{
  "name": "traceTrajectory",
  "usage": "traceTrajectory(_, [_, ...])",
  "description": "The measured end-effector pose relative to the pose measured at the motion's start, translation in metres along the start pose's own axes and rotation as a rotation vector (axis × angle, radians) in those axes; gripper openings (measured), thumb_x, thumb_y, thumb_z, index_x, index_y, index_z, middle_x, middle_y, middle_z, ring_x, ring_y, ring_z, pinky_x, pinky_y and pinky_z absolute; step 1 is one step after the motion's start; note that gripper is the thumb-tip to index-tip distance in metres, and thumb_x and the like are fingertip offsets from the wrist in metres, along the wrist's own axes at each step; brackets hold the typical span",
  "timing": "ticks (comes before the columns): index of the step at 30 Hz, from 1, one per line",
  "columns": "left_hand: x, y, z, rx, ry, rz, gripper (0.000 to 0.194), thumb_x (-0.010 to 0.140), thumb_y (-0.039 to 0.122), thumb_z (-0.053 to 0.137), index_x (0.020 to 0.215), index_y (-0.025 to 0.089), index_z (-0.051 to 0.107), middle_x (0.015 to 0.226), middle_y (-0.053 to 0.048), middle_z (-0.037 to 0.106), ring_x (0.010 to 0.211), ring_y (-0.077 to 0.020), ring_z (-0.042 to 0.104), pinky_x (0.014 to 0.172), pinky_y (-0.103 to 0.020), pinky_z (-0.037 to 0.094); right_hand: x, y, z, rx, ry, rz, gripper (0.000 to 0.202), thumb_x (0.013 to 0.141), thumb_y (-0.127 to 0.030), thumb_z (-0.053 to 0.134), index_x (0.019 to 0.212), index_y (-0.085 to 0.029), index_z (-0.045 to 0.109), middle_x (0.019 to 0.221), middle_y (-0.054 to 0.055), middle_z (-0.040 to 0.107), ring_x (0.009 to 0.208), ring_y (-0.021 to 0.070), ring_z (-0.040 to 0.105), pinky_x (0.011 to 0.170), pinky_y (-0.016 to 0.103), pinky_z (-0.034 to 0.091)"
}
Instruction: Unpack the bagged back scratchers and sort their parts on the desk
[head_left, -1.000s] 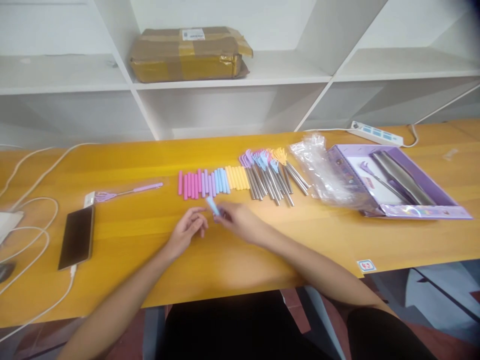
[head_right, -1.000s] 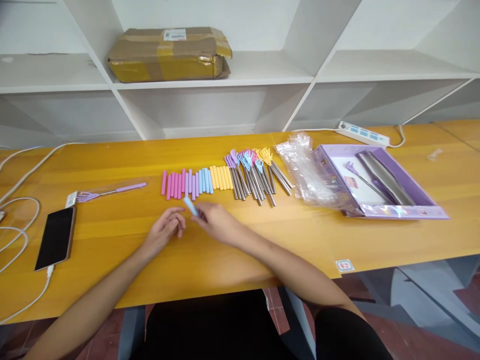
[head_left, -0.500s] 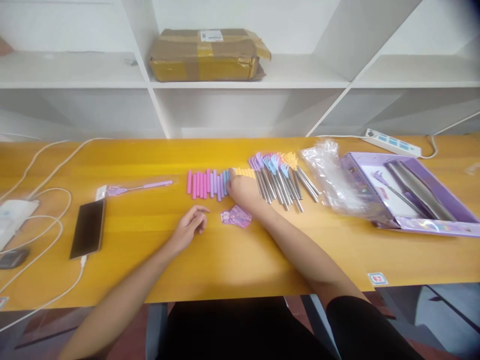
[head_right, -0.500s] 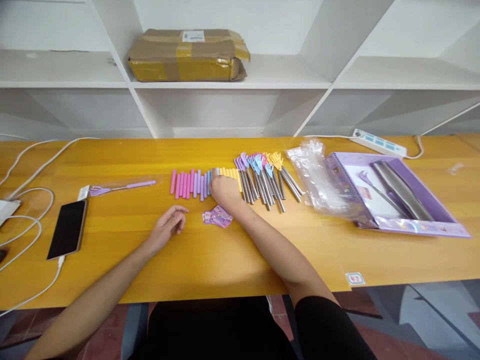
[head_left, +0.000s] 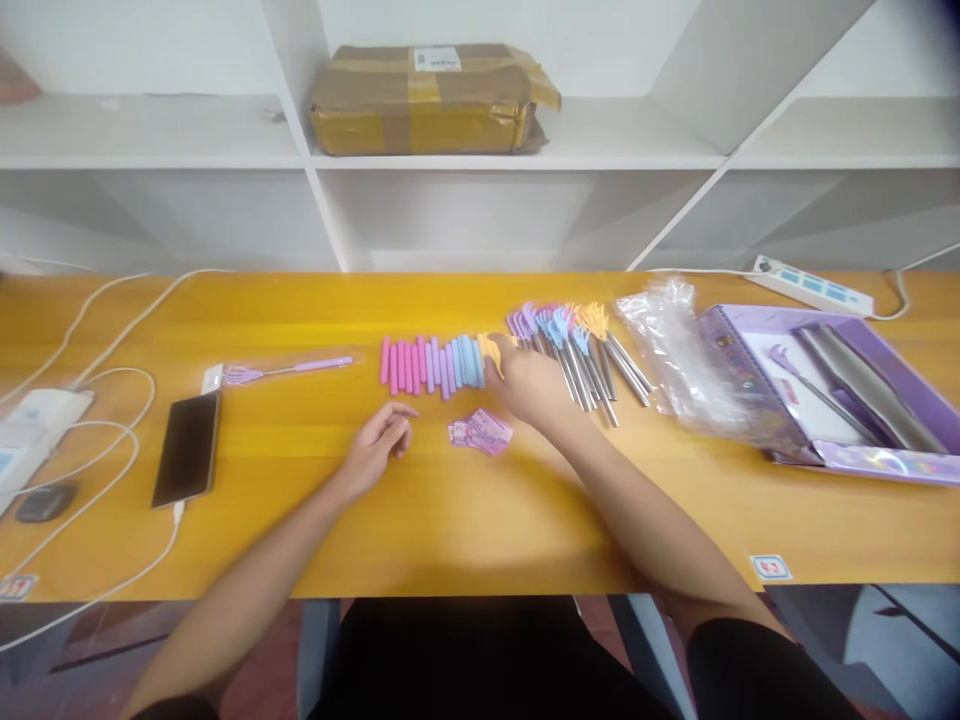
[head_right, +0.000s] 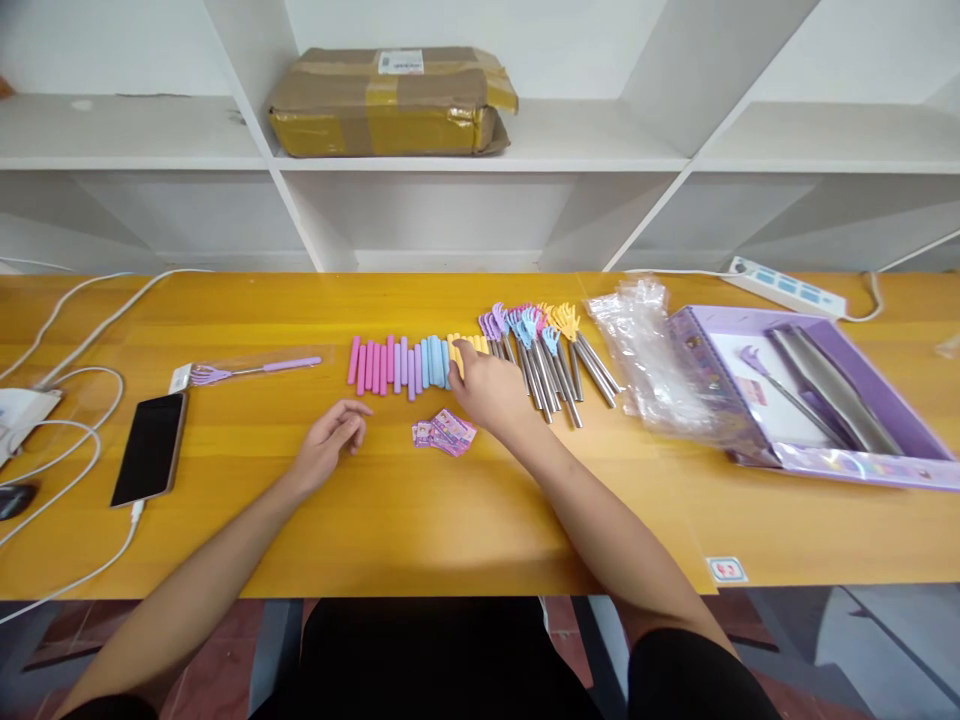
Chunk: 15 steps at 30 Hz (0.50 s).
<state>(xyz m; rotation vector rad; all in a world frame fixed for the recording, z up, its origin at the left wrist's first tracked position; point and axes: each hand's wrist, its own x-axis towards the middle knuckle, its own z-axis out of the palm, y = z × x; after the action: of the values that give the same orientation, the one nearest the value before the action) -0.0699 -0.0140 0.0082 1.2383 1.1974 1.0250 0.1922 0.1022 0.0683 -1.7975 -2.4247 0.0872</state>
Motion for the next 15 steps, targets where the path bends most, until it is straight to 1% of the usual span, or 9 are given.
traceTrajectory(1, [0.002, 0.003, -0.008, 0.071, 0.042, 0.032, 0.035, 0.105, 0.055, 0.057, 0.115, 0.022, 0.065, 0.074, 0.002, 0.057, 0.067, -0.0166, 0.055, 0.064, -0.029, 0.045, -0.01, 0.006, -0.003, 0.038, 0.02, -0.012, 0.049, 0.112, -0.037, 0.041, 0.151, -0.013, 0.058, 0.095, 0.013, 0.081, 0.081, 0.0268, 0.075, 0.072, 0.031, 0.045])
traceTrajectory(3, [0.008, 0.011, -0.031, 0.307, 0.172, 0.126, 0.027, 0.106, 0.045, 0.056, 0.112, 0.022, 0.068, 0.081, -0.001, 0.062, 0.075, -0.0191, 0.059, 0.073, -0.032, 0.049, -0.03, 0.02, -0.004, 0.124, 0.085, -0.042, 0.043, 0.11, -0.035, 0.043, 0.141, -0.016, 0.067, 0.083, 0.008, 0.078, 0.071, 0.0241, 0.071, 0.067, 0.03, 0.042])
traceTrajectory(5, [0.019, 0.021, -0.064, 0.658, 0.326, 0.24, 0.023, 0.106, 0.034, 0.053, 0.11, 0.022, 0.071, 0.096, -0.006, 0.068, 0.091, -0.0241, 0.062, 0.089, -0.039, 0.051, -0.049, 0.035, 0.002, 0.207, 0.183, -0.067, 0.038, 0.107, -0.033, 0.045, 0.128, -0.018, 0.073, 0.074, 0.006, 0.075, 0.065, 0.0223, 0.068, 0.065, 0.03, 0.041])
traceTrajectory(7, [0.034, 0.028, -0.098, 1.04, 0.38, 0.305, 0.027, 0.105, 0.027, 0.051, 0.118, 0.02, 0.074, 0.116, -0.014, 0.07, 0.11, -0.0325, 0.059, 0.105, -0.05, 0.046, -0.064, 0.048, 0.012, 0.285, 0.28, -0.073, 0.035, 0.106, -0.032, 0.046, 0.117, -0.02, 0.077, 0.071, 0.004, 0.073, 0.063, 0.0209, 0.067, 0.065, 0.03, 0.042])
traceTrajectory(8, [0.041, 0.03, -0.114, 1.183, 0.371, 0.309, 0.03, 0.105, 0.027, 0.052, 0.124, 0.018, 0.074, 0.126, -0.017, 0.068, 0.118, -0.0363, 0.056, 0.11, -0.053, 0.043, -0.068, 0.053, 0.017, 0.323, 0.319, -0.071, 0.034, 0.106, -0.032, 0.046, 0.113, -0.02, 0.077, 0.071, 0.004, 0.073, 0.062, 0.02, 0.066, 0.066, 0.03, 0.043])
traceTrajectory(9, [0.048, 0.031, -0.128, 1.288, 0.331, 0.301, 0.032, 0.104, 0.027, 0.053, 0.125, 0.016, 0.074, 0.129, -0.02, 0.067, 0.12, -0.0383, 0.053, 0.11, -0.054, 0.041, -0.072, 0.057, 0.021, 0.358, 0.349, -0.067, 0.034, 0.106, -0.032, 0.046, 0.111, -0.02, 0.078, 0.071, 0.004, 0.073, 0.061, 0.0192, 0.066, 0.066, 0.029, 0.044])
traceTrajectory(11, [0.056, 0.029, -0.147, 1.409, 0.236, 0.264, 0.033, 0.105, 0.029, 0.055, 0.128, 0.015, 0.074, 0.129, -0.021, 0.068, 0.119, -0.0391, 0.052, 0.109, -0.054, 0.04, -0.075, 0.062, 0.028, 0.41, 0.392, -0.055, 0.034, 0.106, -0.033, 0.046, 0.108, -0.02, 0.078, 0.07, 0.003, 0.072, 0.058, 0.0182, 0.064, 0.065, 0.029, 0.046])
traceTrajectory(13, [0.059, 0.025, -0.157, 1.467, 0.199, 0.225, 0.035, 0.106, 0.033, 0.055, 0.131, 0.016, 0.073, 0.127, -0.021, 0.07, 0.117, -0.0394, 0.051, 0.105, -0.054, 0.041, -0.075, 0.065, 0.03, 0.441, 0.411, -0.054, 0.033, 0.106, -0.033, 0.047, 0.107, -0.02, 0.078, 0.069, 0.002, 0.071, 0.057, 0.0178, 0.063, 0.064, 0.029, 0.046])
traceTrajectory(15, [0.058, 0.022, -0.161, 1.51, 0.212, 0.2, 0.037, 0.107, 0.036, 0.054, 0.132, 0.017, 0.073, 0.129, -0.02, 0.071, 0.116, -0.0407, 0.051, 0.102, -0.055, 0.041, -0.075, 0.067, 0.03, 0.47, 0.406, -0.055, 0.033, 0.105, -0.033, 0.048, 0.107, -0.02, 0.079, 0.067, 0.002, 0.07, 0.056, 0.0176, 0.062, 0.064, 0.029, 0.047])
